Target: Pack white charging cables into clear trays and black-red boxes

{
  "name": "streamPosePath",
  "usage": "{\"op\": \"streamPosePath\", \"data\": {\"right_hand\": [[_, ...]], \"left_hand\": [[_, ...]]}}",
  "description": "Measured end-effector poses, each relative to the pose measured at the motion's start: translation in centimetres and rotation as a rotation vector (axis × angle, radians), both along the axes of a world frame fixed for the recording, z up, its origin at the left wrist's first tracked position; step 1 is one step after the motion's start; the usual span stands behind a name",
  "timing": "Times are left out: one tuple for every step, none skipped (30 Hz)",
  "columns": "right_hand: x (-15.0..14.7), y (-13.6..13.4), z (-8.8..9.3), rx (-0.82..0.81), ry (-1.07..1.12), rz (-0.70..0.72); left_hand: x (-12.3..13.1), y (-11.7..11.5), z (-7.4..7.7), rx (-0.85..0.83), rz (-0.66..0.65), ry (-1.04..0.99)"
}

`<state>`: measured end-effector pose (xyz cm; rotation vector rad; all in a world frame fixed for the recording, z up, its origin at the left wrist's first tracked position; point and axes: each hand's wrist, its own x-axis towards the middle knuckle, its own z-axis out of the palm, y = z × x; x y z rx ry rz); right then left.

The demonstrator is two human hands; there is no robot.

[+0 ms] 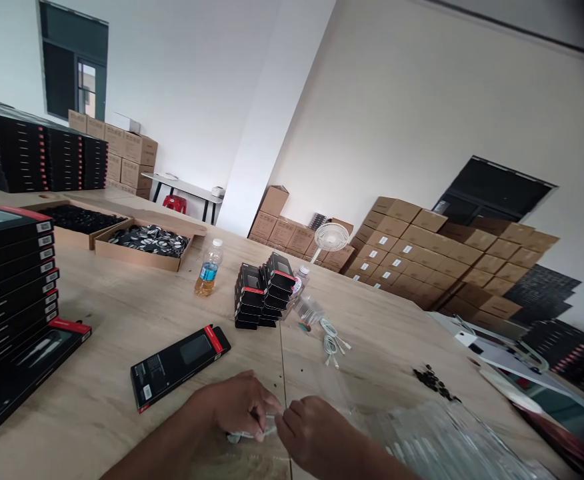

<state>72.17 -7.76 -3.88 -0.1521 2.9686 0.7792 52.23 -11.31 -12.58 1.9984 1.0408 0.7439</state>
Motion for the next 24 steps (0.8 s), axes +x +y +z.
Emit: {"op": "streamPosePath", "data": {"right_hand": [[0.1,0.1,-0.1,0.021,0.021,0.014],[0.3,0.2,-0.2,0.028,0.043,0.021],[0.4,0.3,-0.3,0.028,0.063,0.020],[0.4,0.3,-0.5,0.023,0.080,0.011],[0.4,0.3,-0.5,0.013,0.091,-0.001],[0.4,0.3,-0.5,-0.001,0.096,-0.011],[0.3,0.2,-0.4,-0.017,0.094,-0.015],[0.3,0.1,-0.3,-0.030,0.086,-0.011],[0.3,-0.1,-0.1,-0.037,0.070,0.001],[0.3,-0.2,0.1,-0.037,0.055,0.015],[0.4,-0.4,0.3,-0.032,0.045,0.025],[0.5,-0.5,0.4,-0.028,0.046,0.030],[0.7,-0.6,0.4,-0.030,0.055,0.036],[0.9,-0.7,0.4,-0.036,0.072,0.044],[1.0,-0.8,0.4,-0.042,0.091,0.054],[1.2,-0.9,0.3,-0.045,0.109,0.066],[1.3,-0.9,0.2,-0.045,0.115,0.083],[1.4,-0.9,0.2,-0.047,0.113,0.101],[1.3,-0.9,0.2,-0.055,0.109,0.111],[1.3,-0.9,0.2,-0.066,0.101,0.115],[1.1,-0.9,0.2,-0.081,0.091,0.112],[0.9,-0.9,0.3,-0.096,0.080,0.099],[0.7,-0.9,0.3,-0.117,0.071,0.075],[0.4,-0.9,0.3,-0.152,0.066,0.043]], "left_hand": [[0.0,0.0,0.1,-0.021,0.005,-0.028],[0.0,-0.1,0.1,-0.037,0.011,-0.048],[-0.1,-0.1,0.2,-0.043,0.011,-0.049],[-0.1,-0.1,0.2,-0.045,0.013,-0.042],[-0.1,-0.1,0.2,-0.046,0.014,-0.029],[-0.2,-0.1,0.2,-0.046,0.013,-0.018],[-0.2,-0.1,0.2,-0.045,0.010,-0.015],[-0.2,0.0,0.1,-0.044,0.006,-0.018],[-0.2,0.0,0.1,-0.044,-0.001,-0.029],[-0.3,0.0,0.0,-0.046,-0.012,-0.042],[-0.3,0.1,0.0,-0.052,-0.023,-0.054],[-0.3,0.1,-0.1,-0.057,-0.026,-0.063],[-0.3,0.1,-0.1,-0.063,-0.026,-0.062],[-0.3,0.1,-0.1,-0.068,-0.021,-0.056],[-0.3,0.2,-0.1,-0.071,-0.013,-0.047],[-0.3,0.2,-0.1,-0.072,-0.007,-0.038],[-0.3,0.2,-0.1,-0.071,-0.004,-0.031],[-0.3,0.2,-0.1,-0.071,-0.006,-0.026],[-0.3,0.2,-0.1,-0.070,-0.006,-0.024],[-0.3,0.2,-0.1,-0.072,-0.004,-0.021],[-0.3,0.2,0.0,-0.073,-0.003,-0.018],[-0.2,0.2,0.0,-0.073,-0.003,-0.012],[-0.2,0.1,0.0,-0.060,-0.008,0.001],[-0.2,0.1,0.1,-0.036,-0.012,0.018]]}}
